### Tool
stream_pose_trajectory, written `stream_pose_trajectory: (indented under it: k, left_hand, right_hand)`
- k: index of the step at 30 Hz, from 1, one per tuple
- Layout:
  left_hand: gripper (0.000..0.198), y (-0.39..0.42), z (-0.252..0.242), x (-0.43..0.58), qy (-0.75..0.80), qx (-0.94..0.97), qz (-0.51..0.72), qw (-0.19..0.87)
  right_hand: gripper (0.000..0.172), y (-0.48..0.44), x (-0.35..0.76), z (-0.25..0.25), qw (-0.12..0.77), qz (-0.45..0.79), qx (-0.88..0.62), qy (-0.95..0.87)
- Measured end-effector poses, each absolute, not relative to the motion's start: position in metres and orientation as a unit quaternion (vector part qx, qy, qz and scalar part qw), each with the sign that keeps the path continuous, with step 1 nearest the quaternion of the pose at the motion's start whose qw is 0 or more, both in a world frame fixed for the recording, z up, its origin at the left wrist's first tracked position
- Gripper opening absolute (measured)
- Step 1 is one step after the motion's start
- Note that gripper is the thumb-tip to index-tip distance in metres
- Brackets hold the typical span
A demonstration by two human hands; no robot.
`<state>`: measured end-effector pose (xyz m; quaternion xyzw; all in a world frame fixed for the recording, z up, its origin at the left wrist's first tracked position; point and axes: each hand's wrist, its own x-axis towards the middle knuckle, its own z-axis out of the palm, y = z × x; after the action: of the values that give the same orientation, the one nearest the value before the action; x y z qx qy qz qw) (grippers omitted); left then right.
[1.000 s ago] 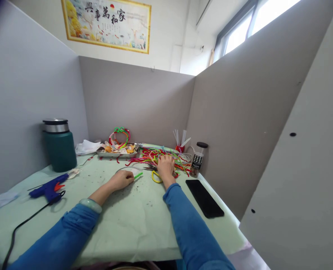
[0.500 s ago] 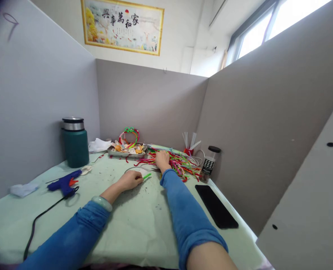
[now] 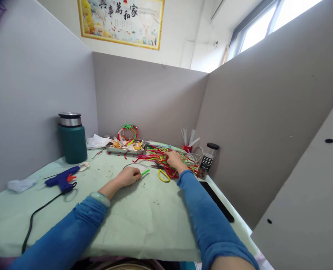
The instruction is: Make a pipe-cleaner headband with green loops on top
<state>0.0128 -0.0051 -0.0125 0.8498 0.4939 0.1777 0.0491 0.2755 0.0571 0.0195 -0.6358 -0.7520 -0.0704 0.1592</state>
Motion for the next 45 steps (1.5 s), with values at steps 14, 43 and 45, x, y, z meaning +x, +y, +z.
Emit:
stream_pose_trajectory:
  k: [14,43,45]
  left_hand:
    - [0.026,-0.006,-0.013,0.013,0.503,0.843,0.182,0.049]
    - [0.024,-0.004,-0.018,0.013,0.504,0.840,0.193,0.058]
    - [0.024,-0.003,-0.018,0.013,0.499,0.843,0.192,0.051]
  right_hand:
    - [0.036,0.068,0.195,0.025,0.150,-0.063,-0.578,-0.800]
    - [0.031,0.074,0.154,0.022,0.103,-0.111,-0.581,-0.800]
    - [0.033,0.081,0.163,0.038,0.222,-0.065,-0.621,-0.749]
